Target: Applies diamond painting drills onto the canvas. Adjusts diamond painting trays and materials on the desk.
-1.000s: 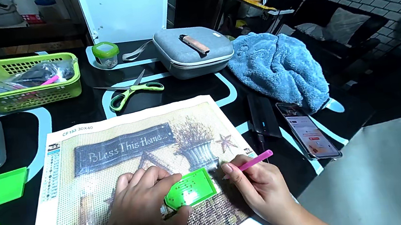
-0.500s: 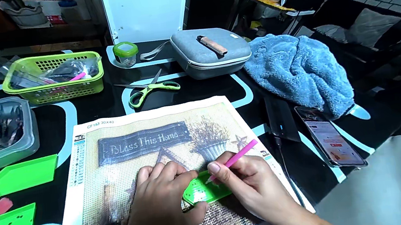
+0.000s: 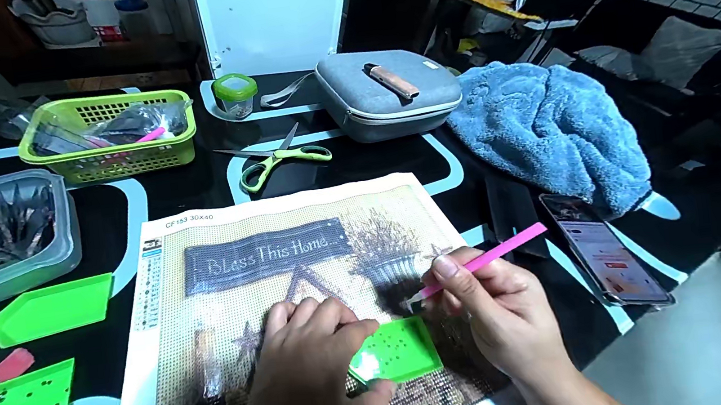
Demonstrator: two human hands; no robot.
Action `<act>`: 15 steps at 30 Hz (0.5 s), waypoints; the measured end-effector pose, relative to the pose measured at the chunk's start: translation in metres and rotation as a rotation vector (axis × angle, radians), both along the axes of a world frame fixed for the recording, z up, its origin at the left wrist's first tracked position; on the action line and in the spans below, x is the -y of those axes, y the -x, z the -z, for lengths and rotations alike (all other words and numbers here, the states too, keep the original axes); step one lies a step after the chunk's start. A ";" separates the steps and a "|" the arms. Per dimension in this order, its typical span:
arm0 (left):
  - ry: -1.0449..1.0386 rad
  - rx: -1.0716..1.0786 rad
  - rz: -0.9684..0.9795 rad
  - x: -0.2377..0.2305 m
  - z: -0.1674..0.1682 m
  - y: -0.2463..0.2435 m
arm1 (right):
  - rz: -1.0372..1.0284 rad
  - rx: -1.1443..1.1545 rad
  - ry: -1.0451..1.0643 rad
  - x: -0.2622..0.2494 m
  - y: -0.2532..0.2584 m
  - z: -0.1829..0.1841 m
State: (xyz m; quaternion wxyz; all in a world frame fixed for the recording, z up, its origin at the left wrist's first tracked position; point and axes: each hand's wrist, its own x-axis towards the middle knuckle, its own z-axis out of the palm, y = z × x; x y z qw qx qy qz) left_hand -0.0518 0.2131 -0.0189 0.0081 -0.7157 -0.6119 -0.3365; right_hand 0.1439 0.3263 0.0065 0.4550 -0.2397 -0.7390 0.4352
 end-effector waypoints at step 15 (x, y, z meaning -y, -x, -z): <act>-0.002 -0.034 -0.035 -0.001 0.003 0.001 | -0.084 0.242 -0.160 0.009 0.009 0.016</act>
